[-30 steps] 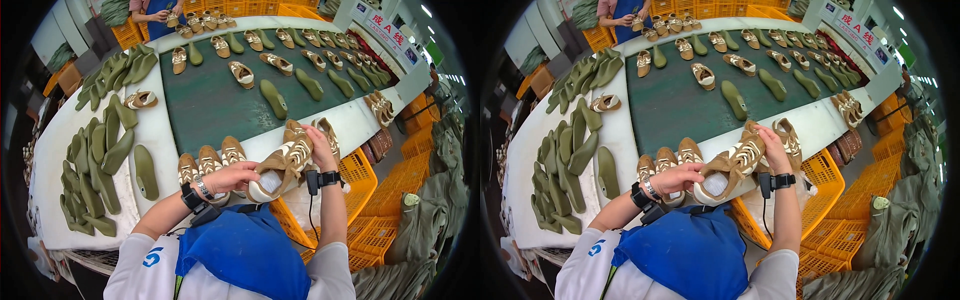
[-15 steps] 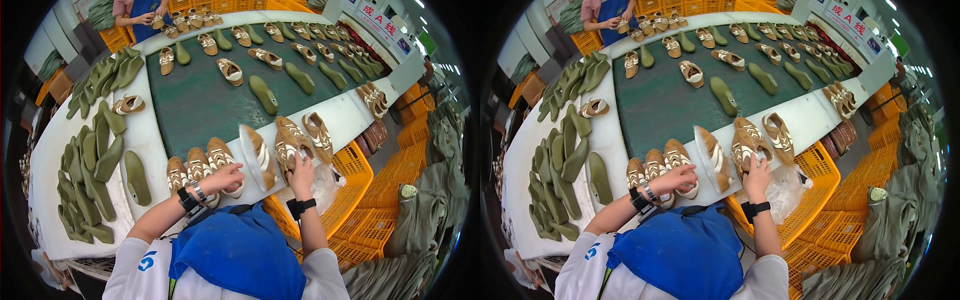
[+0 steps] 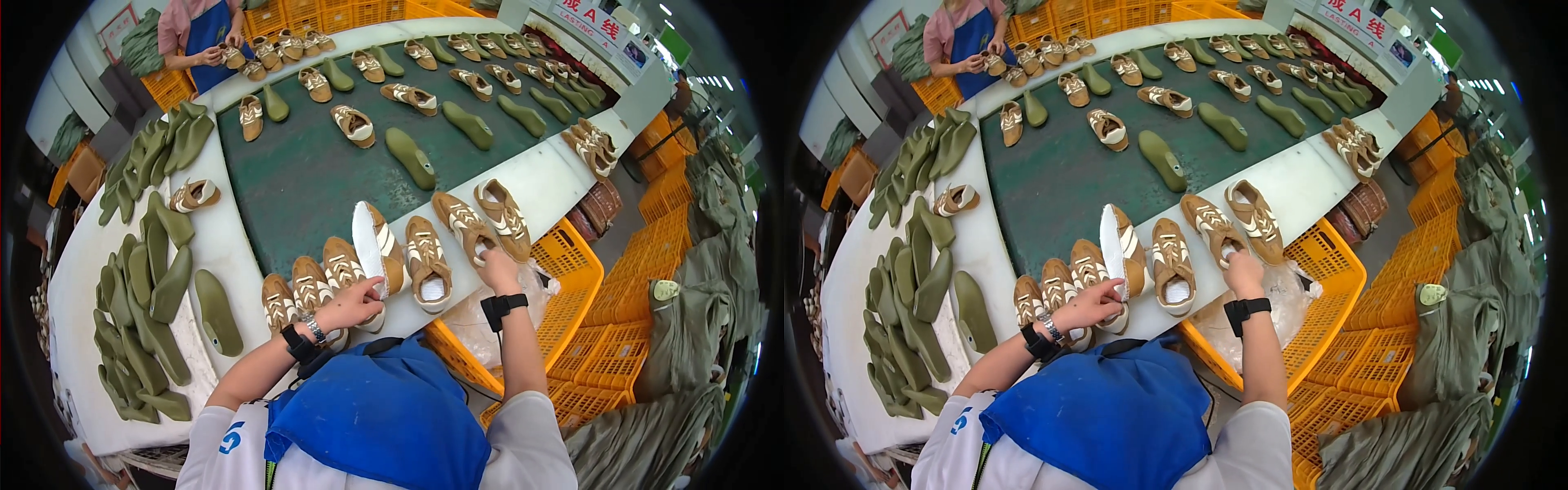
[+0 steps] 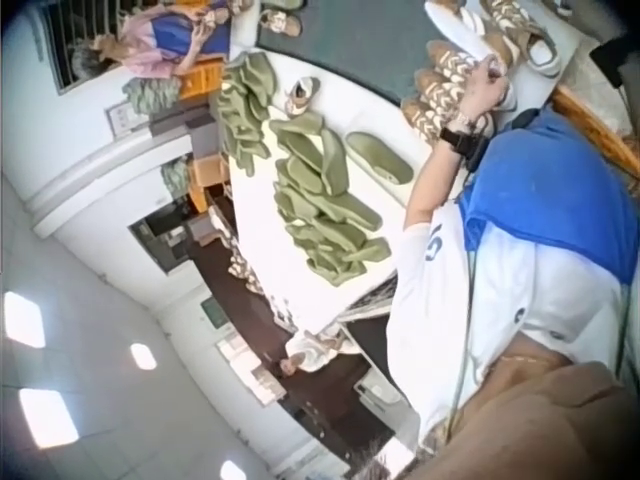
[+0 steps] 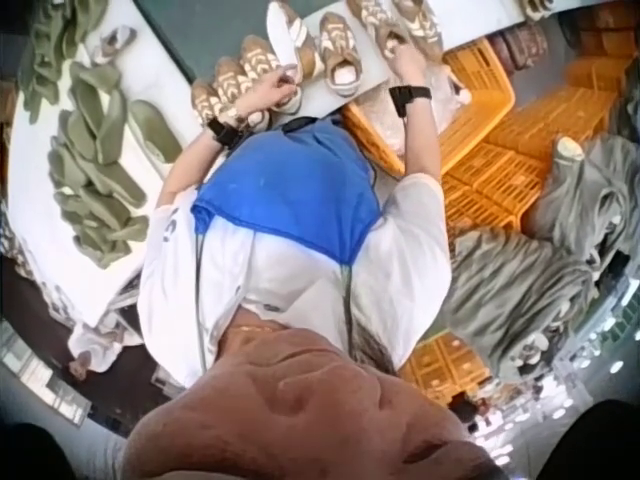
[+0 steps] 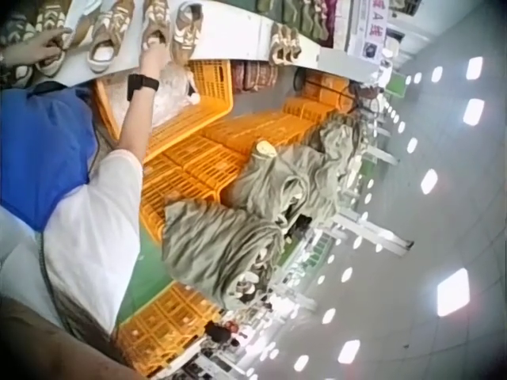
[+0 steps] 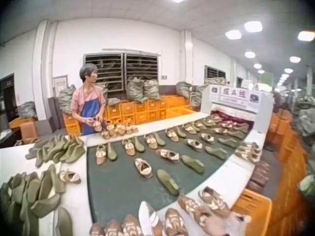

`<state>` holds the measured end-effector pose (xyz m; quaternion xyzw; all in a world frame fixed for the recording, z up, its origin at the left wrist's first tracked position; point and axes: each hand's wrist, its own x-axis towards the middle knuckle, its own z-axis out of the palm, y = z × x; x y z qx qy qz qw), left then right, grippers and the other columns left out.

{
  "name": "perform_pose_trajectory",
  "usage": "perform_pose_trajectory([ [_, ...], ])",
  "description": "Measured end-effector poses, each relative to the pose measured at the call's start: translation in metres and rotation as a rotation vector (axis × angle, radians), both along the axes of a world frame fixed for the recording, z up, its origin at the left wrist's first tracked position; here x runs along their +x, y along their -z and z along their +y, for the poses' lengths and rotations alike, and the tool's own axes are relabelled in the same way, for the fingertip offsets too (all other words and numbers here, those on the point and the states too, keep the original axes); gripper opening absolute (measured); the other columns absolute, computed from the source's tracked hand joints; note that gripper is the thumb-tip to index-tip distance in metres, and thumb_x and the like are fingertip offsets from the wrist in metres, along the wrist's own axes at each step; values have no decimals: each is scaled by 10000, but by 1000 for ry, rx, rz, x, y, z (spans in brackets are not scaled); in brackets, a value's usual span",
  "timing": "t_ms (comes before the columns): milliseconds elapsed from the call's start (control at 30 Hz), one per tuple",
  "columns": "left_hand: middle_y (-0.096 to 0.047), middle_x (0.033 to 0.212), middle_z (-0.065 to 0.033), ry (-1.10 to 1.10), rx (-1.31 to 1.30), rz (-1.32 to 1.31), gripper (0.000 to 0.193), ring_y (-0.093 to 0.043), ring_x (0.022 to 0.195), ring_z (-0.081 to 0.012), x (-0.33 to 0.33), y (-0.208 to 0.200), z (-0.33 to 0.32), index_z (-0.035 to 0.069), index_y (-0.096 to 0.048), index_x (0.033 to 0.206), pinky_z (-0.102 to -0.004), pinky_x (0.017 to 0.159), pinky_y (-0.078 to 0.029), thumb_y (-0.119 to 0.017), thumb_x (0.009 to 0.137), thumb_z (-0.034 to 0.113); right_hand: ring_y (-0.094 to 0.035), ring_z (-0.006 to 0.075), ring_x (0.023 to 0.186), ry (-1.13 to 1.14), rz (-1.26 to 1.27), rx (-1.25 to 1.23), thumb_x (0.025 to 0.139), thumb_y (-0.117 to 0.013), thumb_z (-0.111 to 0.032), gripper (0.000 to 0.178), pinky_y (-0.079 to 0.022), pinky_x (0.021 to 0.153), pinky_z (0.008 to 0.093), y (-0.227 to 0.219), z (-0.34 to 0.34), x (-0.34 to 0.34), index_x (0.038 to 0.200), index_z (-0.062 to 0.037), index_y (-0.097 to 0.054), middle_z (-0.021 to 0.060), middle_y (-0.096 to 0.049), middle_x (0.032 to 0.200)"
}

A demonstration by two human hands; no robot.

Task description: Organizing shoes and green shoe lasts on a conveyor belt and in sorting bags in a manufacturing facility.

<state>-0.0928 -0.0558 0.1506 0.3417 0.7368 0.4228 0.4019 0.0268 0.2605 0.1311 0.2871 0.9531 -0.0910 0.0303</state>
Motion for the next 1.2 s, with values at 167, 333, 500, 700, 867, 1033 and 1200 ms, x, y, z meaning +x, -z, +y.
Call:
perform_pose_trajectory([
  [167,-528,1136,-190,-84,66,785,602,-581,946,-297,-9,-8,13,52,-351,1326,-349,824,-474,-597,786,149,-610,303,873,-67,131,-113,703,-671,-164,260,-490,753,390,-8,-1,12,954,-98,-663,133,-635,921],
  [333,-504,1192,-212,416,-78,231,594,-565,984,-316,-6,2,25,26,-392,1299,-356,831,-468,-613,798,256,-610,304,913,-50,252,-385,743,-642,-180,299,-480,784,390,-5,25,6,1025,-82,-652,172,-647,929],
  [500,-539,1191,-183,447,64,263,579,-545,1065,-254,12,-9,28,49,-372,1338,-336,879,-448,-583,847,272,-604,324,930,351,341,-329,802,-565,-188,413,-476,797,407,-2,82,-28,1207,-120,-527,199,-635,968],
  [700,-570,1144,-141,218,-91,-83,500,-554,1055,-217,-11,-44,-1,45,-408,1308,-317,896,-445,-570,869,222,-616,324,901,80,47,-47,820,-490,-168,356,-487,754,439,13,85,-76,1175,-171,-517,185,-638,949],
  [867,-571,1138,-72,-149,62,-139,414,-549,1035,-148,-28,-51,-49,32,-443,1279,-283,907,-441,-545,884,99,-610,316,753,-198,314,180,771,-512,-84,100,-469,620,425,-14,71,-95,841,-108,-578,127,-612,799],
  [1033,-449,1297,-114,-393,269,-136,517,-474,1154,-176,-27,-79,-49,88,-309,1369,-322,953,-413,-528,916,203,-546,263,683,-630,606,300,705,-570,-115,43,-435,586,380,-90,-20,-114,745,-121,-558,84,-511,723],
  [1200,-382,1328,-49,-460,481,-719,671,-415,1193,-162,-12,-102,-36,148,-157,1420,-380,945,-401,-524,900,359,-512,204,701,-1124,681,156,684,-573,-128,73,-406,613,328,-139,-137,-111,736,-139,-521,47,-449,708],
])
